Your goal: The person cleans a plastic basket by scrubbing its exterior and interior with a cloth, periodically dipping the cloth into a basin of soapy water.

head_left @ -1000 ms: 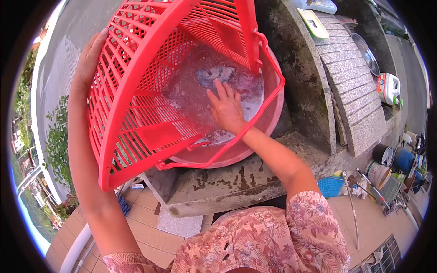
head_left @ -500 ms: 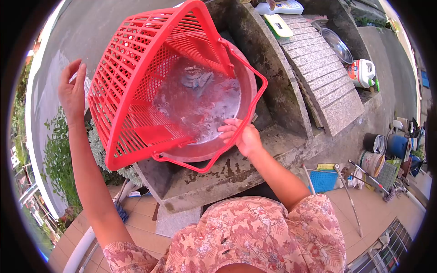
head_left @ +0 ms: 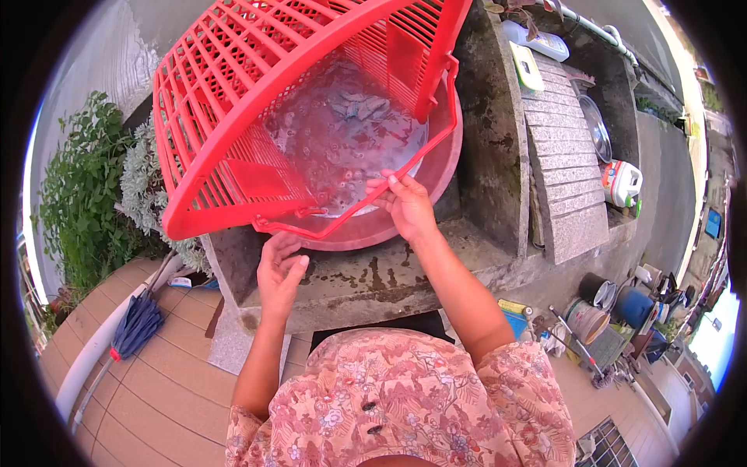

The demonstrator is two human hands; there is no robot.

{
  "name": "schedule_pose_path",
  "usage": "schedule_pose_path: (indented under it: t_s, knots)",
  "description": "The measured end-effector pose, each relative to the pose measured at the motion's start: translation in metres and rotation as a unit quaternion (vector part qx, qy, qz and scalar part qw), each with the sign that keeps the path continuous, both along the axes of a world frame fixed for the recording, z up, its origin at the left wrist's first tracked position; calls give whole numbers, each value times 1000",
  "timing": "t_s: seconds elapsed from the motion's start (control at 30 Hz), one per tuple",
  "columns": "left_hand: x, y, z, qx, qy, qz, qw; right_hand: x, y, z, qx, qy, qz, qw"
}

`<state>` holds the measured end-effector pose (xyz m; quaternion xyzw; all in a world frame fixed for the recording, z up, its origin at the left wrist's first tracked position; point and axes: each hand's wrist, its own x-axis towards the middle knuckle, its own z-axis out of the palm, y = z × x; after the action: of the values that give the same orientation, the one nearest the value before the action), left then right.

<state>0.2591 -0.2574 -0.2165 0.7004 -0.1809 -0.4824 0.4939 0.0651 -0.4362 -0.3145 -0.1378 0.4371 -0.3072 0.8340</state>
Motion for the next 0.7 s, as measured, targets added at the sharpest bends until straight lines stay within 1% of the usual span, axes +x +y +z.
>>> schedule_pose_path:
  t_s: [0.03,0.07,0.13,0.17,0.23,0.27,0.3,0.33,0.4,0.43,0.5,0.53,0.6,0.67,0.7]
  knots:
    - [-6,-6,-13,0,43,14,999,2,-3,-2,1,4,12,1000]
    - [-12,-17,-24,0,47,26,999,4,-6,-4,0,-4,18,1000]
    - [-18,-40,-40,-8,113,42,993,8,-11,-6,1,-9,33,999]
    - [-17,-49,-46,-9,116,53,992,10,-14,-5,9,-9,31,999]
    - [-15,-63,-56,46,197,51,978,11,-19,0,18,-4,39,999]
    - [-16,-63,-66,17,138,22,990,10,-23,3,20,66,86,994]
    - [-17,-60,-74,15,142,31,989,8,-27,7,21,135,132,982]
    - [-16,-57,-81,2,128,23,991,6,-30,12,20,138,140,980]
    - [-17,-50,-88,-8,118,22,993,-1,-34,21,-49,296,192,934]
    - [-18,-48,-89,-13,106,15,994,-5,-38,19,-49,298,199,932]
    - [-18,-48,-89,-18,96,14,995,-11,-48,13,-113,341,43,932]
    - [-17,-50,-87,-16,85,1,996,-12,-54,12,-120,329,28,936]
    - [-15,-51,-86,-13,75,-8,997,-9,-60,10,-129,309,40,942]
    - [-11,-51,-85,-3,54,-44,998,-8,-60,8,-136,289,51,946]
    - [-11,-51,-84,-2,55,-40,998,-8,-60,5,-162,282,45,944]
